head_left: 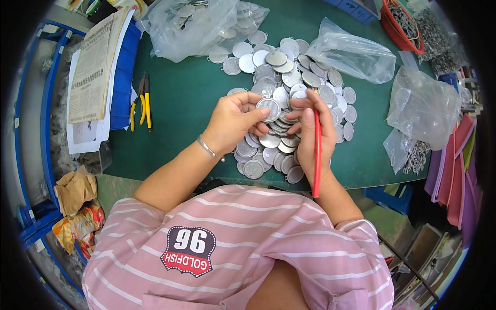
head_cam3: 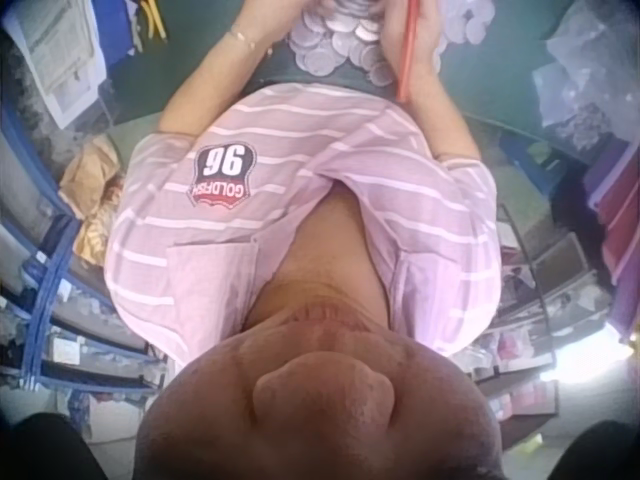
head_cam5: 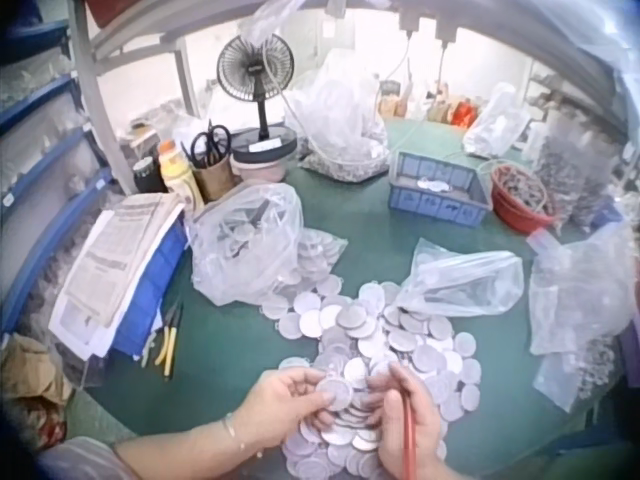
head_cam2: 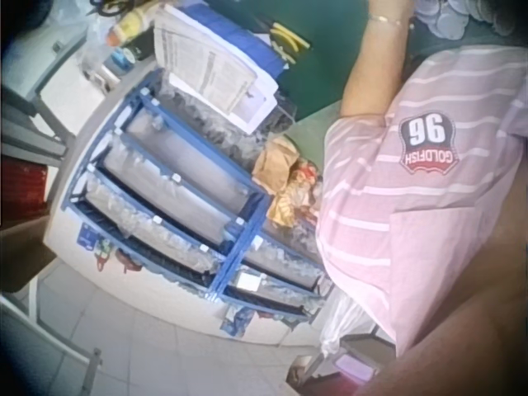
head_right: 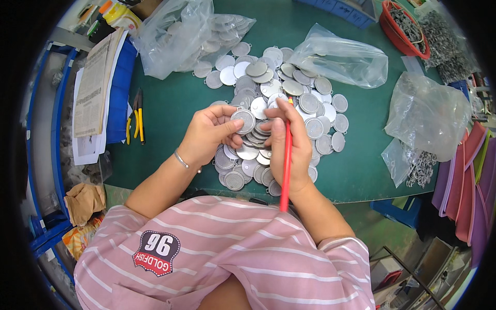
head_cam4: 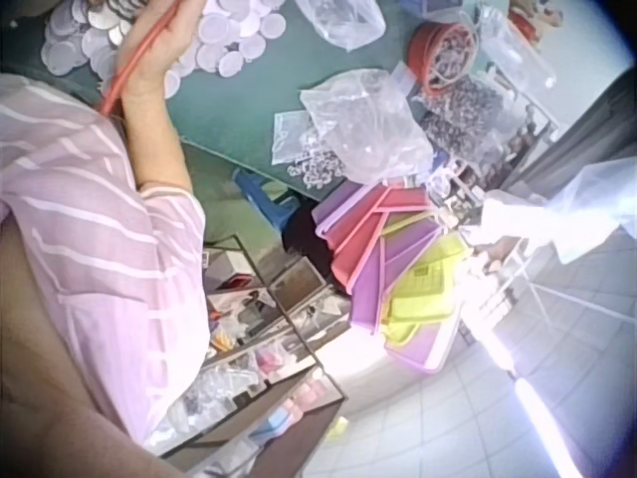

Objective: The person cleans a pile of metal discs using a red tool to scrape or wipe their edges and surfaces by hand.

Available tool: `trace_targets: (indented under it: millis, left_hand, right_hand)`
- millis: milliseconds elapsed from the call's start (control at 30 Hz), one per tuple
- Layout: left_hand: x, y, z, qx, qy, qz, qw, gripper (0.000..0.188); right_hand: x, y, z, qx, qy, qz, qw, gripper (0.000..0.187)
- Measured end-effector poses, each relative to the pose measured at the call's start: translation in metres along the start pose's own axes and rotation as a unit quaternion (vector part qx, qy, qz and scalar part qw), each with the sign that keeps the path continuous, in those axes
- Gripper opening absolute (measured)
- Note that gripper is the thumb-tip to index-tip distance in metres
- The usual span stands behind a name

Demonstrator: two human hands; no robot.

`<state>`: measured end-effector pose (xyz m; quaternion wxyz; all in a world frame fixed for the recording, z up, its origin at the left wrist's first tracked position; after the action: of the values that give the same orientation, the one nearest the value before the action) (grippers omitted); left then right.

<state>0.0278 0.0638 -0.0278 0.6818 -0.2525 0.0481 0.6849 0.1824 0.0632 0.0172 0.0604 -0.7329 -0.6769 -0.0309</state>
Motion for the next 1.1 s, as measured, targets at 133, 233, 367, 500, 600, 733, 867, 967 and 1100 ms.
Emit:
trace_targets:
  millis: [133,233,367,500,600,733,867,967,1100]
  left_hand:
    - [0.0,0.004,-0.002,-0.003,0.006,0.007,1.0,0.026]
    - [0.001,0.0,-0.002,0.002,0.01,0.001,1.0,0.025]
    - [0.002,0.003,-0.005,-0.011,0.009,0.003,1.0,0.027]
    - [0.004,0.002,-0.005,-0.02,0.007,-0.009,1.0,0.031]
    - [0.003,0.002,-0.004,-0.018,0.003,-0.011,1.0,0.031]
    - [0.003,0.001,-0.004,-0.018,0.006,-0.014,1.0,0.03]
    - [0.004,0.001,-0.004,-0.006,0.002,-0.021,1.0,0.028]
    - [0.003,0.0,-0.004,-0.008,0.003,-0.025,1.0,0.023]
    - [0.004,0.001,-0.004,-0.013,0.004,-0.024,1.0,0.023]
  right_hand:
    - [-0.006,0.011,-0.002,-0.122,0.148,-0.045,0.98,0.022]
    - [-0.017,0.012,0.006,0.036,0.077,-0.003,0.996,0.008]
    - [-0.018,0.008,0.005,0.005,0.127,-0.033,0.991,0.009]
    - [-0.018,0.006,0.005,-0.019,0.14,-0.026,0.99,0.009]
    - [-0.018,0.005,0.004,-0.028,0.133,-0.03,0.99,0.009]
    - [-0.017,0.001,0.003,-0.037,0.146,-0.037,0.988,0.009]
    - [-0.017,0.0,0.003,-0.058,0.152,-0.039,0.986,0.009]
    - [-0.017,0.003,0.004,-0.088,0.16,-0.037,0.983,0.009]
    - [-0.017,0.005,0.005,-0.05,0.162,-0.035,0.985,0.01]
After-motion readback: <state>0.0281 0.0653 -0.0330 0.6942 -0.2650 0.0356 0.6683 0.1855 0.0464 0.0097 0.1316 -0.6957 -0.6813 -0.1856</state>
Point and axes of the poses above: each hand's wrist, its own x-axis towards the middle knuckle, its own y-axis out of the back of the hand, z = x × y, the point moved 8 cm from there along x, towards the middle knuckle, and after that the axes turned 3 degrees about z, right-handed, at the moved point
